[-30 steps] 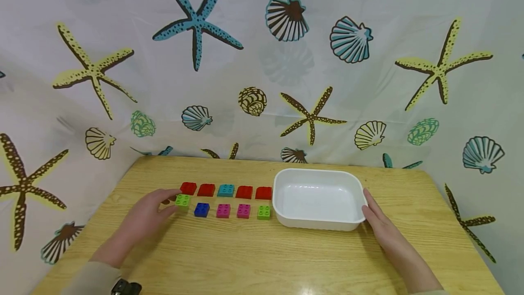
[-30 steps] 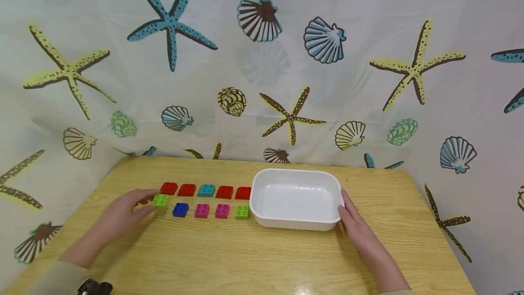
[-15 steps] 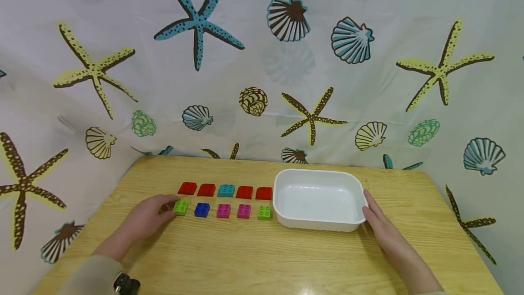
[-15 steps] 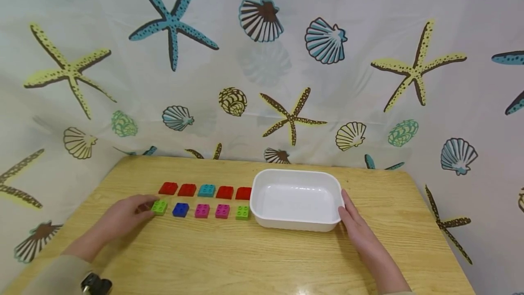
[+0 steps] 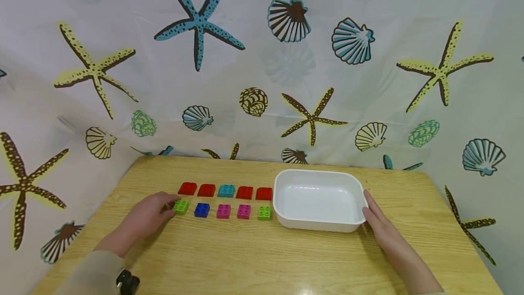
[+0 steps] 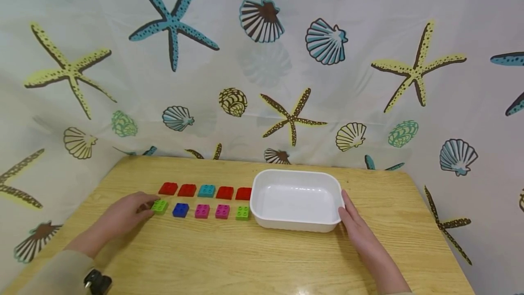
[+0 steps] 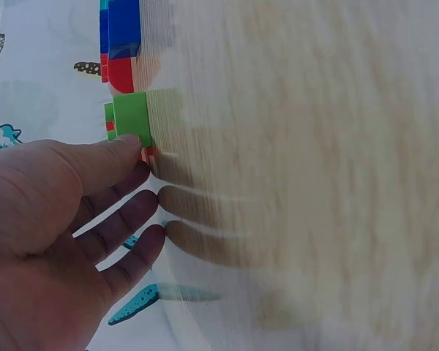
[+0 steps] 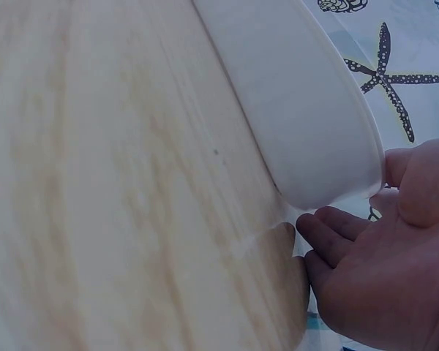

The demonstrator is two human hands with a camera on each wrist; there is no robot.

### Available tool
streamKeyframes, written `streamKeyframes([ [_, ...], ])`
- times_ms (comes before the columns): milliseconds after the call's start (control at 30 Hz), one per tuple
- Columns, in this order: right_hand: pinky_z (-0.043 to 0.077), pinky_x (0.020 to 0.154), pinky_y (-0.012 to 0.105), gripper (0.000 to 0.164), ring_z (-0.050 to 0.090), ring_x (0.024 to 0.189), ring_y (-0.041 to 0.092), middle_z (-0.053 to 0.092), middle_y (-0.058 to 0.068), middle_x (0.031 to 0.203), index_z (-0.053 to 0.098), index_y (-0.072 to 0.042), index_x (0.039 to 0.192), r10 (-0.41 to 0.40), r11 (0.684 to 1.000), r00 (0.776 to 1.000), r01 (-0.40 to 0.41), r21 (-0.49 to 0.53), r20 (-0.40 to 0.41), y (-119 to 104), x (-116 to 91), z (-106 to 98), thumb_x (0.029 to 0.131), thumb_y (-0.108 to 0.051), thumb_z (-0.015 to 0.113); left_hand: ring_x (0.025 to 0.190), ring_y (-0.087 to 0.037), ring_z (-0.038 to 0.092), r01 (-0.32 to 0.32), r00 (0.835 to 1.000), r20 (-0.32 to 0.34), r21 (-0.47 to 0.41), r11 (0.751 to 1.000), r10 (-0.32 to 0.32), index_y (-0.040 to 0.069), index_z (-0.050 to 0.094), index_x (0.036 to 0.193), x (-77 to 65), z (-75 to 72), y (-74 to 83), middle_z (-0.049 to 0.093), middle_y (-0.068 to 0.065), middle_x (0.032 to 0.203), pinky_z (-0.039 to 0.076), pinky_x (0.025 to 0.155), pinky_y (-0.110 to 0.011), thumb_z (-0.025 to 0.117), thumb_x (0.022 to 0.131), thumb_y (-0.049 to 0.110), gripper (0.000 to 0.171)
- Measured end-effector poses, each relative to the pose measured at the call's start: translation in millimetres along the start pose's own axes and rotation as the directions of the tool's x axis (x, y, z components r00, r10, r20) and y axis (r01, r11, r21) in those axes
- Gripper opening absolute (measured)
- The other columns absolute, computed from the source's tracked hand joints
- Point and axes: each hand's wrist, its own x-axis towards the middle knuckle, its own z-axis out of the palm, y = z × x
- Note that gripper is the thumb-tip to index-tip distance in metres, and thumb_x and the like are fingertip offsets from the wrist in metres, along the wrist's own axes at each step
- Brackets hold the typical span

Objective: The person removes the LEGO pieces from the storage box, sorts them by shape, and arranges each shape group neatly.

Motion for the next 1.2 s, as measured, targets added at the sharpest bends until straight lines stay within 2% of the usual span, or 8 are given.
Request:
streamKeyframes([
  [133,-0.007,0.131,0.066,0.075,-0.021,0.167,0.031,-0.018,-0.005,0.183,-0.008,-0.040,0.176,0.005,1.000,1.000,-0.005,-0.002,-0.007,0.7,-0.8,-2.9,0.117,-0.063,0.031,0.096,-0.024,0.068,-0.015,1.000,0.004,-0.004,1.000,0.015,-0.005,0.071,0.138,2.2,0.1,1.4,0.074,-0.008,0.108,0.061,0.090,-0.058,0.080,0.099,0.003,0.041],
  [333,-0.006,0.131,0.066,0.075,-0.022,0.167,0.031,-0.020,-0.005,0.182,-0.009,-0.040,0.176,0.036,0.999,0.999,-0.037,-0.013,-0.023,3.4,-1.0,-8.0,0.117,-0.064,0.030,0.105,-0.033,0.072,-0.016,1.000,0.012,-0.029,0.999,0.017,-0.006,0.069,0.141,5.4,0.8,6.8,0.075,-0.015,0.117,0.060,0.096,-0.061,0.080,0.098,0.003,0.045],
  [533,-0.006,0.131,0.066,0.076,-0.021,0.167,0.033,-0.019,-0.002,0.183,-0.009,-0.035,0.176,0.000,1.000,0.999,-0.001,-0.029,-0.033,2.4,-4.2,-13.6,0.117,-0.062,0.030,0.104,-0.032,0.072,-0.013,1.000,0.005,-0.041,0.999,0.013,-0.008,0.066,0.143,8.6,6.3,12.3,0.074,-0.014,0.115,0.060,0.095,-0.061,0.081,0.097,0.004,0.049],
  [767,-0.007,0.131,0.067,0.074,-0.021,0.167,0.033,-0.019,-0.002,0.183,-0.008,-0.039,0.176,0.020,1.000,0.999,-0.021,-0.023,-0.045,1.2,-2.5,-18.7,0.118,-0.061,0.031,0.102,-0.031,0.070,-0.012,1.000,-0.021,-0.015,1.000,0.012,-0.008,0.063,0.147,8.3,9.3,18.6,0.073,-0.013,0.113,0.060,0.095,-0.061,0.083,0.097,0.006,0.055],
  [967,-0.008,0.131,0.066,0.073,-0.022,0.166,0.032,-0.019,-0.004,0.182,-0.009,-0.038,0.176,0.005,1.000,0.999,-0.005,-0.018,-0.051,3.3,-2.3,-19.9,0.118,-0.059,0.032,0.109,-0.036,0.070,0.016,1.000,-0.016,-0.013,1.000,-0.016,-0.006,0.061,0.150,6.3,8.4,22.3,0.072,-0.017,0.120,0.058,0.098,-0.063,0.082,0.099,0.008,0.057],
  [1100,-0.008,0.131,0.067,0.077,-0.023,0.166,0.033,-0.020,-0.003,0.182,-0.010,-0.037,0.176,0.019,1.000,0.998,-0.020,-0.022,-0.062,3.2,-4.6,-21.1,0.116,-0.065,0.029,0.119,-0.046,0.067,0.040,0.998,-0.050,0.003,0.999,-0.040,-0.005,0.060,0.151,2.3,2.6,40.6,0.067,-0.026,0.132,0.055,0.101,-0.067,0.083,0.100,0.013,0.059],
  [1200,-0.005,0.130,0.068,0.082,-0.020,0.167,0.036,-0.018,0.003,0.183,-0.011,-0.033,0.176,0.009,0.998,0.996,-0.013,-0.056,-0.084,0.9,-8.2,-20.6,0.115,-0.068,0.029,0.126,-0.052,0.062,0.056,0.994,-0.097,0.031,0.998,-0.053,-0.005,0.061,0.150,1.7,-2.6,68.9,0.061,-0.031,0.141,0.053,0.104,-0.070,0.082,0.101,0.018,0.058],
])
